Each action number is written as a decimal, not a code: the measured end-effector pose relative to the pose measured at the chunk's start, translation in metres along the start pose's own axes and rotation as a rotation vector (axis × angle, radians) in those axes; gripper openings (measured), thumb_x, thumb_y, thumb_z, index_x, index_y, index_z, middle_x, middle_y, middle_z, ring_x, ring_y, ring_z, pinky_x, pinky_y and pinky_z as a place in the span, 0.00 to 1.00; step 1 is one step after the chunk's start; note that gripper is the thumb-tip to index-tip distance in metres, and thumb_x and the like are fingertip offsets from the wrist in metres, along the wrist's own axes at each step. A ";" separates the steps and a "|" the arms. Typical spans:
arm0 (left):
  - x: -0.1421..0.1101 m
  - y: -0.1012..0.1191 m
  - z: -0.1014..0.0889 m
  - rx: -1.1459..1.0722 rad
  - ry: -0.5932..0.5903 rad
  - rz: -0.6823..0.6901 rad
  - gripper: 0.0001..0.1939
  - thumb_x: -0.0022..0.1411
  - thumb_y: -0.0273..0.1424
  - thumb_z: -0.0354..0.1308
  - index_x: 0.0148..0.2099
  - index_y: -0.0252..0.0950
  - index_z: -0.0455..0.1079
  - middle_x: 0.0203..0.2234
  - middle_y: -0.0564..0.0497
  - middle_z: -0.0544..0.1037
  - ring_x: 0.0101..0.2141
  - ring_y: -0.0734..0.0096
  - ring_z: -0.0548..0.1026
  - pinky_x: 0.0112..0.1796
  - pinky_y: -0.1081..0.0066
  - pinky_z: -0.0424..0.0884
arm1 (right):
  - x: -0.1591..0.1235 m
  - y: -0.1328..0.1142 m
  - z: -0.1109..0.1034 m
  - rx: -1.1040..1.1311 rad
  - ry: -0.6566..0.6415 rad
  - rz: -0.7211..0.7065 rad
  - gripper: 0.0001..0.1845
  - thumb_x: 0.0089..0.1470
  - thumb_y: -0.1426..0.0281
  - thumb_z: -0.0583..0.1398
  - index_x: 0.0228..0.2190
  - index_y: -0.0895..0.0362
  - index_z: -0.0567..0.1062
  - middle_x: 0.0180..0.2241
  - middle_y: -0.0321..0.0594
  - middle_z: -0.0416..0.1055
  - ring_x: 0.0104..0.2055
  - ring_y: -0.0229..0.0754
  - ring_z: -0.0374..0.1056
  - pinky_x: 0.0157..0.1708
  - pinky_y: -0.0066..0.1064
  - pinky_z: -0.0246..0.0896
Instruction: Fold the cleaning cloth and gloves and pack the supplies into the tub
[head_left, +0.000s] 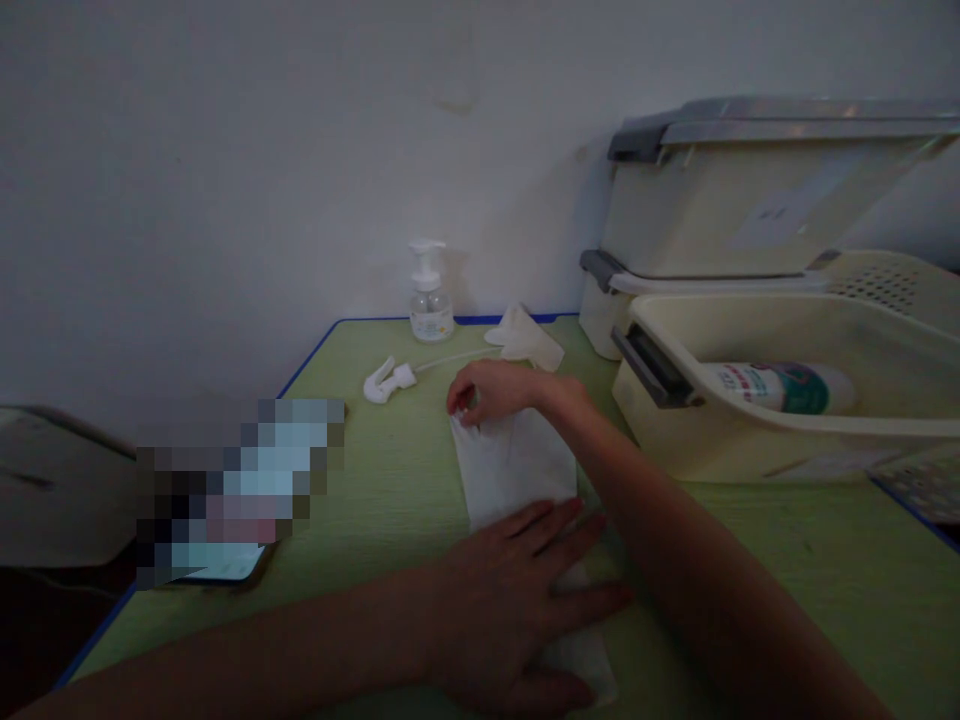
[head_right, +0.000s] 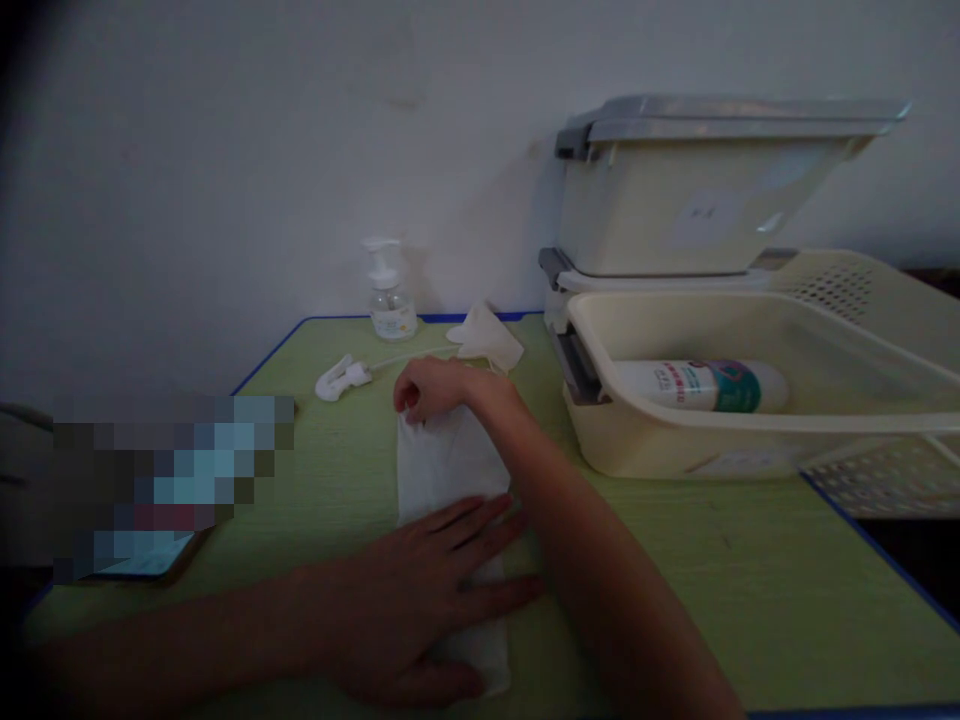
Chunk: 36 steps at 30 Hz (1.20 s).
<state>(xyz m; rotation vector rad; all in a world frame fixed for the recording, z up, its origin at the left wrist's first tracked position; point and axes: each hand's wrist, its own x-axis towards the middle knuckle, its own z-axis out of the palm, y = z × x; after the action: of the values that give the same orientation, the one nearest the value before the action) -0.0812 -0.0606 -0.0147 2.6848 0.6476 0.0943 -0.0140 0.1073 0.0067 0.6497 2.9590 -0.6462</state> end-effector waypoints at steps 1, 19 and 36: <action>0.000 0.000 0.000 -0.005 -0.003 -0.004 0.31 0.62 0.42 0.46 0.64 0.35 0.48 0.63 0.34 0.40 0.62 0.44 0.42 0.58 0.52 0.45 | -0.001 -0.001 -0.002 0.018 -0.008 -0.009 0.13 0.45 0.76 0.61 0.37 0.62 0.77 0.36 0.41 0.76 0.35 0.36 0.70 0.34 0.23 0.61; 0.001 -0.001 -0.001 0.004 -0.014 0.007 0.31 0.63 0.43 0.45 0.64 0.36 0.47 0.63 0.34 0.41 0.62 0.46 0.42 0.58 0.50 0.47 | -0.028 0.055 0.010 -0.050 0.714 0.745 0.02 0.46 0.74 0.61 0.27 0.60 0.72 0.38 0.49 0.70 0.42 0.47 0.66 0.41 0.35 0.59; 0.000 -0.004 0.013 0.155 0.225 0.085 0.34 0.59 0.46 0.47 0.63 0.33 0.49 0.60 0.36 0.54 0.61 0.48 0.50 0.56 0.52 0.53 | -0.020 0.012 -0.057 0.973 1.347 0.075 0.12 0.58 0.62 0.47 0.27 0.55 0.59 0.29 0.34 0.64 0.33 0.33 0.67 0.34 0.28 0.64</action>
<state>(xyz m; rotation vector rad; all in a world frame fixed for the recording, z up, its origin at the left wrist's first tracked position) -0.0809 -0.0614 -0.0284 2.8774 0.6295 0.3892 0.0118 0.1329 0.0568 1.8140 3.3012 -2.5202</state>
